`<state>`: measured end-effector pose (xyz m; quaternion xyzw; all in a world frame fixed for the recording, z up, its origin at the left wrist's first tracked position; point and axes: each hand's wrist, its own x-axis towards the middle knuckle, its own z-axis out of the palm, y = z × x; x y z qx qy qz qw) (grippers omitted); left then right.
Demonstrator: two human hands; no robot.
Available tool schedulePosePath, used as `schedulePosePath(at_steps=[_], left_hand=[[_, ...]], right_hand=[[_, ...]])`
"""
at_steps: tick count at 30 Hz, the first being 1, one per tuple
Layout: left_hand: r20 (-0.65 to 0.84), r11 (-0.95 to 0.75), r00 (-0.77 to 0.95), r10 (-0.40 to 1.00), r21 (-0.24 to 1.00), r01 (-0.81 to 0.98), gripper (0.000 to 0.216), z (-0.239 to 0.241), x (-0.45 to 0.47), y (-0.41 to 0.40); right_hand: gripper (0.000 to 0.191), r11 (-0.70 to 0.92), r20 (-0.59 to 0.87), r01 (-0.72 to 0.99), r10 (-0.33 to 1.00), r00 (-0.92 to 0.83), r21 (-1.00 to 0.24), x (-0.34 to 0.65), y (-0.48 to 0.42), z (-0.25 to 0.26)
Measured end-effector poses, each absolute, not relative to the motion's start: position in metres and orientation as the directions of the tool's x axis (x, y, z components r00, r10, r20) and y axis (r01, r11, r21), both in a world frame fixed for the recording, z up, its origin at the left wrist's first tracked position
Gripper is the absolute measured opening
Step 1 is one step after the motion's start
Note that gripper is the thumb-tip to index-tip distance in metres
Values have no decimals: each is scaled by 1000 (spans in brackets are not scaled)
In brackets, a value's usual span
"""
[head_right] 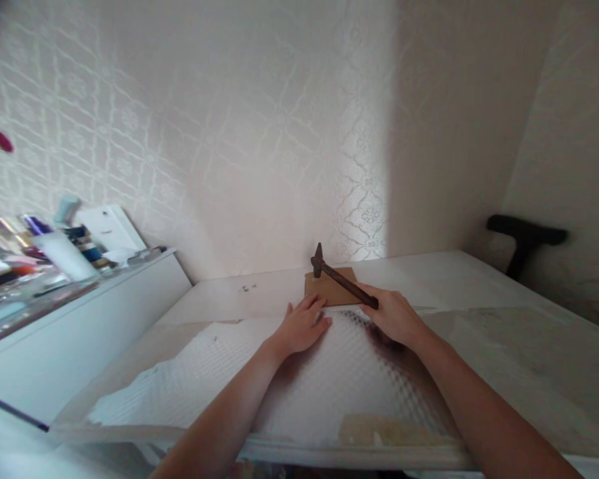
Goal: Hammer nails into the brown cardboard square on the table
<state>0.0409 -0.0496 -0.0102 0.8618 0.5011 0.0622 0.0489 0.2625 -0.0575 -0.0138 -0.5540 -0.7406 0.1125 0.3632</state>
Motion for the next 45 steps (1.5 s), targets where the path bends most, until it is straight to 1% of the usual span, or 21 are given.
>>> schedulePosePath(at_steps=[6, 11, 17, 21, 26, 30, 37, 45], left_hand=[[57, -484, 481, 875, 152, 862, 57, -10, 41, -50], [40, -481, 481, 876, 152, 863, 57, -8, 41, -51], [25, -470, 471, 882, 136, 872, 57, -8, 42, -51], [42, -480, 479, 877, 148, 865, 57, -10, 41, -50], [44, -474, 473, 880, 141, 869, 57, -9, 42, -51], [24, -465, 467, 884, 143, 874, 56, -5, 43, -53], [37, -474, 474, 880, 129, 871, 57, -8, 42, -52], [48, -483, 481, 875, 153, 862, 57, -8, 41, -51]], right_hand=[[47, 374, 446, 735, 888, -108, -565, 261, -58, -13], [48, 354, 410, 767, 903, -130, -536, 261, -59, -13], [49, 360, 448, 767, 888, -106, -531, 262, -57, -15], [48, 343, 411, 784, 903, -124, -518, 263, -57, -15], [50, 339, 422, 780, 900, -107, -527, 264, -57, -15], [50, 354, 408, 779, 903, -139, -518, 263, -57, -15], [49, 339, 419, 781, 901, -110, -524, 260, -61, -11], [48, 346, 429, 776, 897, -109, -527, 261, -60, -11]])
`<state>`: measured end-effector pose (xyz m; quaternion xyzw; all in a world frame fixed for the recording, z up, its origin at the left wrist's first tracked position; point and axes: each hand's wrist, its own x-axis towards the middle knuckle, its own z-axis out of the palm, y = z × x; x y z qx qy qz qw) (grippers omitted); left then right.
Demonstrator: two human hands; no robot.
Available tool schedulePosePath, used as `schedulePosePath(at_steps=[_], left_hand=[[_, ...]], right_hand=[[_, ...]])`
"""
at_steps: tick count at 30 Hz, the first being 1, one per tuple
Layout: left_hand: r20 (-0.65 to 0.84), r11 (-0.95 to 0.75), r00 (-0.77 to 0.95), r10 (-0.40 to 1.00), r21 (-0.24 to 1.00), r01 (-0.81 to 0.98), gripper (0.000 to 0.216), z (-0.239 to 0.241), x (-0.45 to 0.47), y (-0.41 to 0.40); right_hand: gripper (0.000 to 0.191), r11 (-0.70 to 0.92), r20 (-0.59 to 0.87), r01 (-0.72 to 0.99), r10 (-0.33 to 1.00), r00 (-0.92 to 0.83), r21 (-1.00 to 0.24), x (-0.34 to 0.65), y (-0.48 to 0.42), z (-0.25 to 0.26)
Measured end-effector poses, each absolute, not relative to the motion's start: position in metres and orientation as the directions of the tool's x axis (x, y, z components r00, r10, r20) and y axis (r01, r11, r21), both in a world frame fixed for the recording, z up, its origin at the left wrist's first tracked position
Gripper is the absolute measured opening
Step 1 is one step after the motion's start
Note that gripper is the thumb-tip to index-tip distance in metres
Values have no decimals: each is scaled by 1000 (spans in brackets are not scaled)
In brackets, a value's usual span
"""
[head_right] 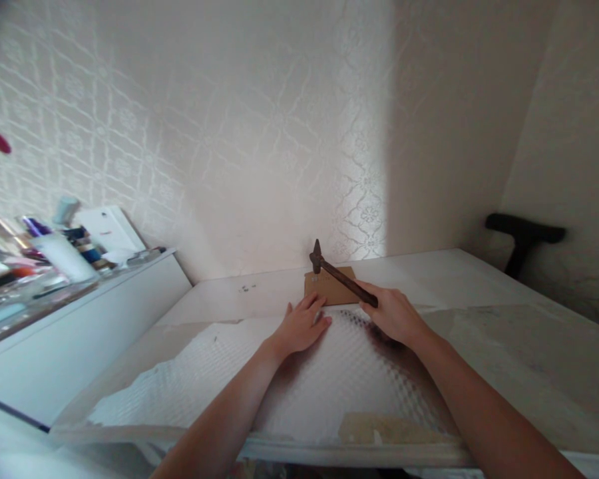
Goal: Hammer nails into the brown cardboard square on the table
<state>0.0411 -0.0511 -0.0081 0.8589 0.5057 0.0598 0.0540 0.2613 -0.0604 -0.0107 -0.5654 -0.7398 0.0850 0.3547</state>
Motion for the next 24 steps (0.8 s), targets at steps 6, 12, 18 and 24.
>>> schedulePosePath(at_steps=[6, 12, 18, 24], left_hand=[[65, -490, 486, 871, 167, 856, 58, -9, 41, -51], [57, -494, 491, 869, 152, 856, 58, -10, 42, -50], [75, -497, 491, 868, 165, 852, 58, -11, 41, -49], [94, -499, 490, 866, 181, 847, 57, -11, 42, -48]], right_hand=[[49, 335, 392, 799, 910, -137, -499, 262, -59, -12], [47, 325, 399, 811, 909, -125, -487, 261, -61, -9], [48, 314, 389, 808, 914, -115, -499, 259, -63, -7], [48, 374, 432, 792, 888, -157, -482, 255, -60, -15]])
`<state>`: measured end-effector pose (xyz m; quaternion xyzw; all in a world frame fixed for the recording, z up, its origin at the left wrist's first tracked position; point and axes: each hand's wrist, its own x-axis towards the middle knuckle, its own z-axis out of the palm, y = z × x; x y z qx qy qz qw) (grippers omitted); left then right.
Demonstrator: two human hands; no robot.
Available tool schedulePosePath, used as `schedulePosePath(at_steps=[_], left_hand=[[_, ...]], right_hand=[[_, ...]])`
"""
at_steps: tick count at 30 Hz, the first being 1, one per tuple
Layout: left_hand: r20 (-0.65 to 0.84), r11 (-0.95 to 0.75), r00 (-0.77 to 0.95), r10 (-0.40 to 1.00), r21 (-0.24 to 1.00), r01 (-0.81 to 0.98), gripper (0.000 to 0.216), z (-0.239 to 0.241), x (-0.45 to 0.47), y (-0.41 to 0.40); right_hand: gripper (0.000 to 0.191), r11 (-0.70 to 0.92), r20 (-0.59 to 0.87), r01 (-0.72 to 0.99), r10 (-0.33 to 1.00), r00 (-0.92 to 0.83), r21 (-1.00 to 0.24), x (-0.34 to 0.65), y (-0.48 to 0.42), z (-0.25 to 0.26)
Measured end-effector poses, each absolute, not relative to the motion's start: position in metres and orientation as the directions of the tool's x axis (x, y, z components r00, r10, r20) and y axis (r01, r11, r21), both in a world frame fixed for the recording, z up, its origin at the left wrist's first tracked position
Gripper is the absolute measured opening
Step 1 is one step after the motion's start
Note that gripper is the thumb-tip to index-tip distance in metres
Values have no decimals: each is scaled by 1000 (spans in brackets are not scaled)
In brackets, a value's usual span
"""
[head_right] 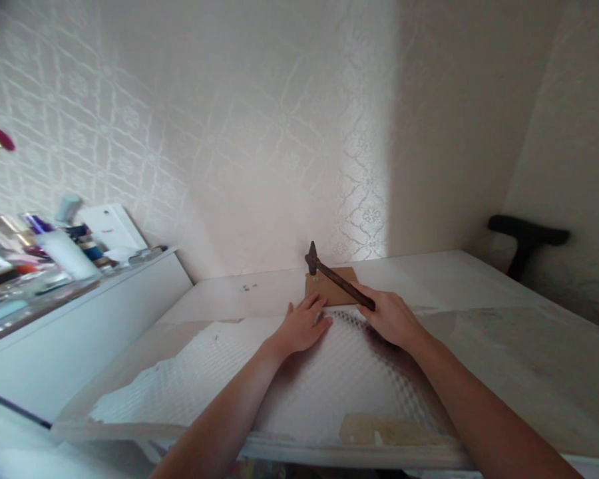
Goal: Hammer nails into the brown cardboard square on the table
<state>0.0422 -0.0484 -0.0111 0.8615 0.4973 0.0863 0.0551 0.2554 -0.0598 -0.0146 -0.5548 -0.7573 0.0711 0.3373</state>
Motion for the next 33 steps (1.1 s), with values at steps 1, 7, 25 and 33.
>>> schedulePosePath(at_steps=[1, 7, 25, 33], left_hand=[[93, -498, 490, 867, 182, 848, 57, -11, 42, -48], [86, -497, 490, 867, 190, 846, 57, -11, 41, -49], [69, -490, 486, 871, 175, 854, 57, -10, 42, -50], [50, -484, 482, 875, 159, 861, 59, -9, 42, -50]], right_hand=[[49, 384, 433, 792, 885, -169, -475, 255, -59, -16], [51, 398, 413, 781, 889, -199, -481, 253, -55, -22], [52, 406, 448, 791, 874, -188, -458, 252, -54, -24], [51, 393, 426, 792, 885, -188, -467, 253, -54, -23]])
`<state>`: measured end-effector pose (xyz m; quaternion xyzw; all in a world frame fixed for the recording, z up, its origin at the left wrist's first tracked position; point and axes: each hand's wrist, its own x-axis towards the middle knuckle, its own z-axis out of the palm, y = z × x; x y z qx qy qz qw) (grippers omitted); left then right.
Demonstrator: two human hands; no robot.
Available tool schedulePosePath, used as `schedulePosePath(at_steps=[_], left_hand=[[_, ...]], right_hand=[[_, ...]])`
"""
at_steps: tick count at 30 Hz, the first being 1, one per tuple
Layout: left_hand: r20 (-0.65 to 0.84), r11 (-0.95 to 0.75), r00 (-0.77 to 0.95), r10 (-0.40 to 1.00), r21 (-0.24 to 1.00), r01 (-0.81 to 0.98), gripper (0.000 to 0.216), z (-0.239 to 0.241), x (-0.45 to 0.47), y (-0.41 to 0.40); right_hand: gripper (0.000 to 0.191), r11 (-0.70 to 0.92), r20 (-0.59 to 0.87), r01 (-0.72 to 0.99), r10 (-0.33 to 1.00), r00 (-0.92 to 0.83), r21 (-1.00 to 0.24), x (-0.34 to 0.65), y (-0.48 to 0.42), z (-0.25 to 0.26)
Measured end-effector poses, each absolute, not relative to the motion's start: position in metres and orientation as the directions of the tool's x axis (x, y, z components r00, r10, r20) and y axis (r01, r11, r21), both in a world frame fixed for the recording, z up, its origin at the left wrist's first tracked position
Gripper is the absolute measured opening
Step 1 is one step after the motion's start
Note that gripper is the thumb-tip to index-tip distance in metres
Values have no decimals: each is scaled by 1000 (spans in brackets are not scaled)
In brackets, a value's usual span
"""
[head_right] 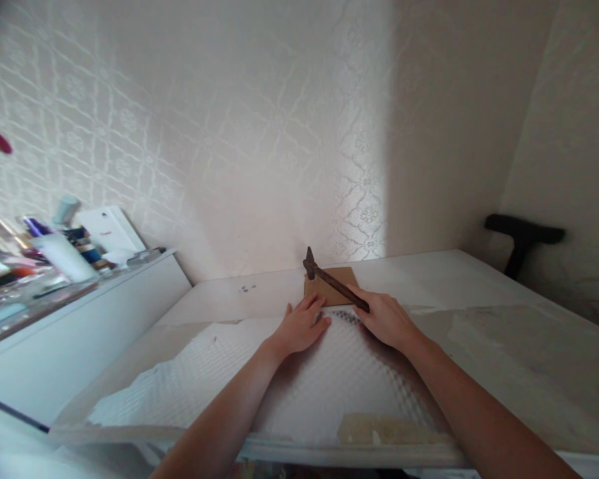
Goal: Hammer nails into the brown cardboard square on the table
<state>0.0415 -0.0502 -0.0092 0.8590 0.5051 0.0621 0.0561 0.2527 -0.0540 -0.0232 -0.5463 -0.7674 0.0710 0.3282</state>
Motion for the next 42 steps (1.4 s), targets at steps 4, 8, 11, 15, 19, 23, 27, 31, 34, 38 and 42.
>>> schedulePosePath(at_steps=[4, 8, 11, 15, 19, 23, 27, 31, 34, 38, 42], left_hand=[[66, -486, 482, 874, 163, 859, 57, -10, 41, -50], [50, -482, 481, 875, 161, 861, 58, -8, 41, -51], [35, -480, 481, 876, 151, 864, 58, -7, 41, -52], [52, -488, 486, 872, 151, 860, 57, -7, 42, -51], [40, -481, 481, 876, 162, 862, 58, -8, 41, -51], [60, -487, 484, 873, 160, 859, 57, -9, 41, -51], [56, -487, 485, 873, 158, 859, 57, -9, 41, -51], [44, -485, 485, 874, 155, 860, 58, -8, 41, -51], [40, -479, 478, 877, 137, 867, 57, -8, 42, -51], [30, -475, 476, 879, 138, 869, 58, -8, 42, -51], [39, -483, 483, 875, 155, 862, 58, -7, 42, -51]], right_hand=[[52, 396, 448, 786, 877, -172, -475, 252, -55, -22], [54, 421, 463, 774, 866, -188, -473, 252, -55, -23], [54, 425, 459, 779, 866, -200, -461, 252, -54, -24], [54, 415, 461, 787, 867, -189, -456, 253, -53, -25], [51, 410, 438, 799, 875, -207, -441, 255, -52, -27], [54, 415, 467, 812, 860, -203, -411, 256, -51, -28], [54, 407, 455, 822, 866, -208, -399, 255, -53, -25], [51, 401, 452, 836, 866, -214, -373, 253, -56, -23], [53, 401, 471, 839, 858, -203, -367, 253, -56, -23], [53, 387, 456, 856, 865, -208, -343, 253, -56, -22], [53, 370, 450, 874, 869, -206, -315, 254, -56, -22]])
